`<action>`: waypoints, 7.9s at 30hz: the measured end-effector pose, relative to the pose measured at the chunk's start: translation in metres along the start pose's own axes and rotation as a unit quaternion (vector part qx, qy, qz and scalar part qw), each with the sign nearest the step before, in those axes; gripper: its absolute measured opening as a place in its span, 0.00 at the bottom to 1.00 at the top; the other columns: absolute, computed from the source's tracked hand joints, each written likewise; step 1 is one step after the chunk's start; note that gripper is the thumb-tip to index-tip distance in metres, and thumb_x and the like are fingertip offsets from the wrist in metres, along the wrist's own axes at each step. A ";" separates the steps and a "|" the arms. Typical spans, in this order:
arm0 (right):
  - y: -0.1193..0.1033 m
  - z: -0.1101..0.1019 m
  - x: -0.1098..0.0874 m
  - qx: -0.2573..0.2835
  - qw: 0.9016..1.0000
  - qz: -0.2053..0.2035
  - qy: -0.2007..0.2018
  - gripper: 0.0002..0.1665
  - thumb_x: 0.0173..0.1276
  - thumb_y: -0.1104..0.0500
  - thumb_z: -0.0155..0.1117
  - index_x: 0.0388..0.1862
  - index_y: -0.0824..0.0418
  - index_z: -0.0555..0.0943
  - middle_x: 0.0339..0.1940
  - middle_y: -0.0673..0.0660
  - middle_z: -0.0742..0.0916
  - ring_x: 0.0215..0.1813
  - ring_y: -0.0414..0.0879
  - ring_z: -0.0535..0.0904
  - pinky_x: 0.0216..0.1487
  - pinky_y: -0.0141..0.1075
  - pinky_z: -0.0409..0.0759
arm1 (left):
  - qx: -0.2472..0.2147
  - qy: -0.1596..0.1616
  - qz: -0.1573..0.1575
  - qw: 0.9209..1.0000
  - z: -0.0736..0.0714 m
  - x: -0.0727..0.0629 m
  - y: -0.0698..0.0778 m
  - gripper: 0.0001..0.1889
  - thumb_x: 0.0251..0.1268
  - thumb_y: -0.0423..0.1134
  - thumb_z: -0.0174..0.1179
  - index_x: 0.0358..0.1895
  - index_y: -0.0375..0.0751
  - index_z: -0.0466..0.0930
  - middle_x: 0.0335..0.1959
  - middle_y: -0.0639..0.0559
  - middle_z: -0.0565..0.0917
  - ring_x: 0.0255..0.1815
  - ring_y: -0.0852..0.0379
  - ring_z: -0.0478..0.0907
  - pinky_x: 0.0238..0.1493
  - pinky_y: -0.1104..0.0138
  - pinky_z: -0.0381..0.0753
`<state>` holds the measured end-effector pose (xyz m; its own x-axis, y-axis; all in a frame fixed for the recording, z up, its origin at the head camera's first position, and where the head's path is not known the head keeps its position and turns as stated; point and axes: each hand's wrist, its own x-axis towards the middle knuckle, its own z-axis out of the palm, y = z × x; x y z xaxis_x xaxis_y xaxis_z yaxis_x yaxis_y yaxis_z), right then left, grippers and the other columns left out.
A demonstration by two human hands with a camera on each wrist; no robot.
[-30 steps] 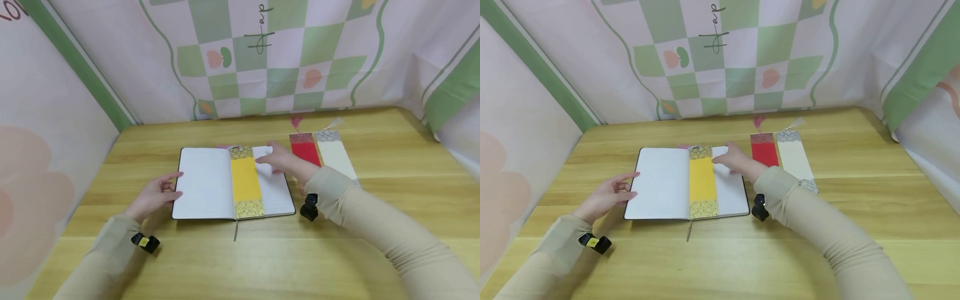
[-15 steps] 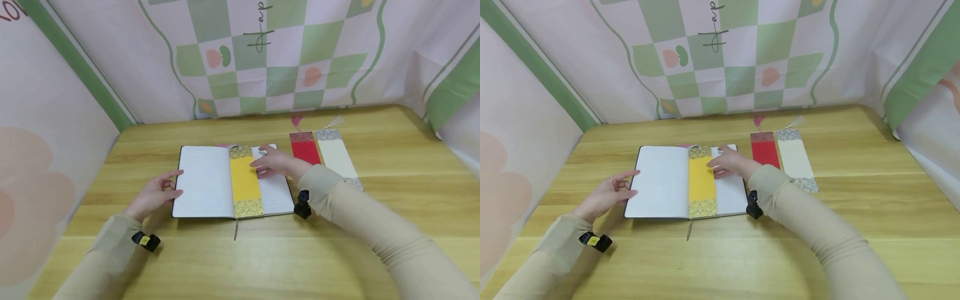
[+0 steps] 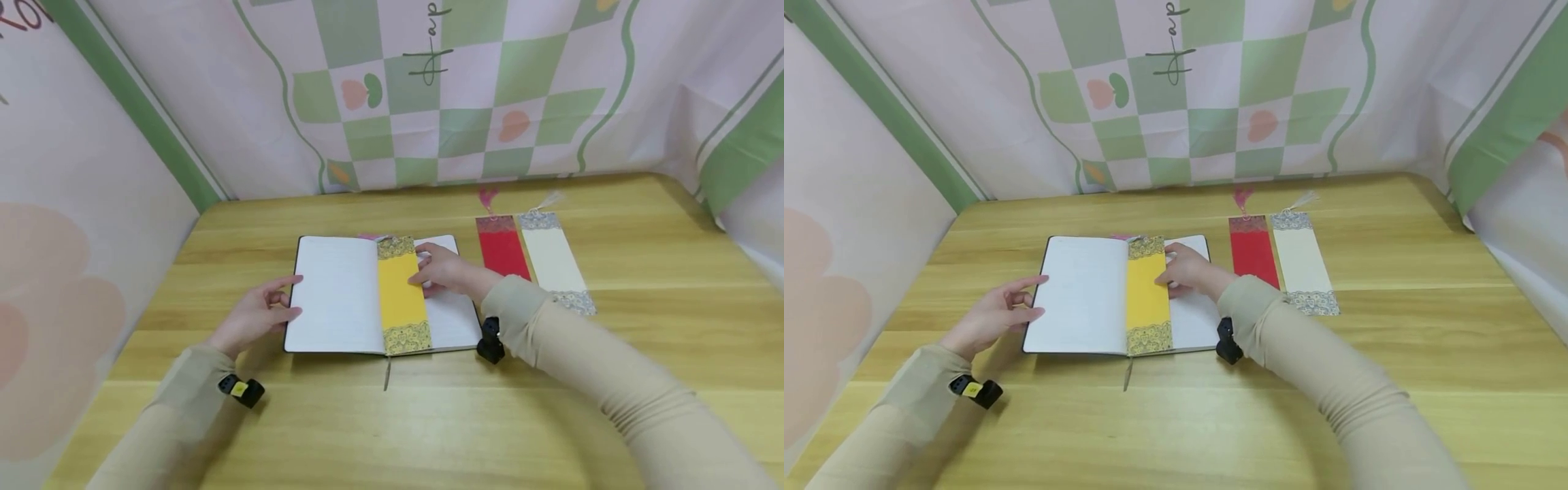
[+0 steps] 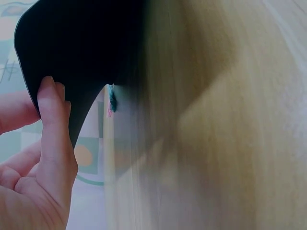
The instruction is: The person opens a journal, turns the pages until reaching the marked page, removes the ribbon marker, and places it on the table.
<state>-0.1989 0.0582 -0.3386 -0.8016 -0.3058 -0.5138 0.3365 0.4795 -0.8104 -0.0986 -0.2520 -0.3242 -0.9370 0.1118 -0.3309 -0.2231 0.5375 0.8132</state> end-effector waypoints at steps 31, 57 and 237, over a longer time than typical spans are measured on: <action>-0.008 -0.195 -0.051 0.001 0.991 -0.116 0.062 0.49 0.70 0.65 0.54 0.77 0.55 0.35 0.38 0.44 0.78 0.36 0.34 0.79 0.40 0.30 0.81 | 0.000 0.001 -0.002 1.000 -0.007 -0.009 -0.003 0.33 0.64 0.35 0.60 0.72 0.48 0.60 0.36 0.48 0.70 0.31 0.56 0.68 0.32 0.67 0.74; 0.132 -0.290 -0.068 -0.095 0.993 -0.039 0.061 0.50 0.72 0.62 0.54 0.72 0.70 0.28 0.59 0.77 0.65 0.35 0.26 0.75 0.43 0.29 0.80 | -0.004 -0.002 -0.004 1.000 -0.005 -0.007 -0.004 0.33 0.64 0.33 0.60 0.71 0.47 0.60 0.35 0.48 0.69 0.31 0.56 0.67 0.32 0.67 0.74; 0.005 -0.047 -0.031 0.012 0.993 -0.107 0.052 0.31 0.70 0.62 0.56 0.69 0.67 0.61 0.52 0.61 0.76 0.44 0.43 0.77 0.51 0.41 0.79 | -0.022 0.001 0.001 1.000 -0.006 -0.008 -0.008 0.32 0.64 0.32 0.59 0.72 0.48 0.60 0.35 0.48 0.70 0.31 0.57 0.68 0.34 0.67 0.77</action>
<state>-0.1953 0.1086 -0.3133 -0.9020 -0.3124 -0.2980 0.1628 0.3930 -0.9050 -0.0908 -0.2619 -0.3250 -0.9380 0.1106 -0.3285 -0.2332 0.4999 0.8341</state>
